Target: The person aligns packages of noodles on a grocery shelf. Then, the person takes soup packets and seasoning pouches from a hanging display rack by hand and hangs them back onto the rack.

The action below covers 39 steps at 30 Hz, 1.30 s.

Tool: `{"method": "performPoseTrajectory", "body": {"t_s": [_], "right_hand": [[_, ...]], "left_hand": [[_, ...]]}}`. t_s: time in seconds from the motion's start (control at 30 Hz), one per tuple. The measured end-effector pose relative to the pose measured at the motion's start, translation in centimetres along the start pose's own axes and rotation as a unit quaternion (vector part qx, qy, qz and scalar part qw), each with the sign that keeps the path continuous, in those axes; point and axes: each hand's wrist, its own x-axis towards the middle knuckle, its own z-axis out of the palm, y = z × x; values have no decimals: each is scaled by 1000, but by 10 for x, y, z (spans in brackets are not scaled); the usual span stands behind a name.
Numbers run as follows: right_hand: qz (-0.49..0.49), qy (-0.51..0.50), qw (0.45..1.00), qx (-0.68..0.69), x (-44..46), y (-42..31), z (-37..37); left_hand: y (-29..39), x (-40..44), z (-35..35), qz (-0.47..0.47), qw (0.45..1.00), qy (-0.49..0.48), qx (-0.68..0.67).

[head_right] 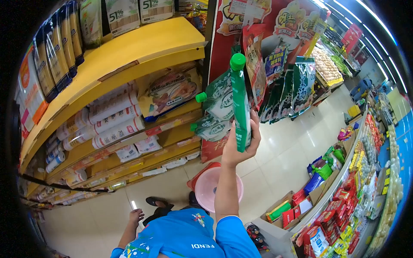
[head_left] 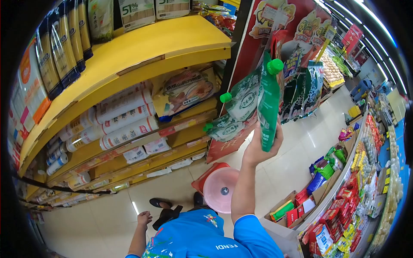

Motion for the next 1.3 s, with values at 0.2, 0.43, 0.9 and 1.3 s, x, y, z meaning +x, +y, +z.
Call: {"method": "performPoseTrajectory", "body": {"t_s": [0.2, 0.43, 0.9, 1.3], "right_hand": [[-114, -127, 978, -117, -7, 21, -3], [-161, -173, 952, -197, -23, 51, -2], [-133, -261, 943, -156, -63, 12, -7], [-210, -496, 809, -236, -80, 24, 132]], "left_hand": [[-43, -11, -20, -45, 997, 58, -25], [-75, -40, -32, -73, 990, 96, -74], [-41, -29, -38, -20, 989, 75, -127], [-165, -30, -99, -109, 951, 135, -256]]}}
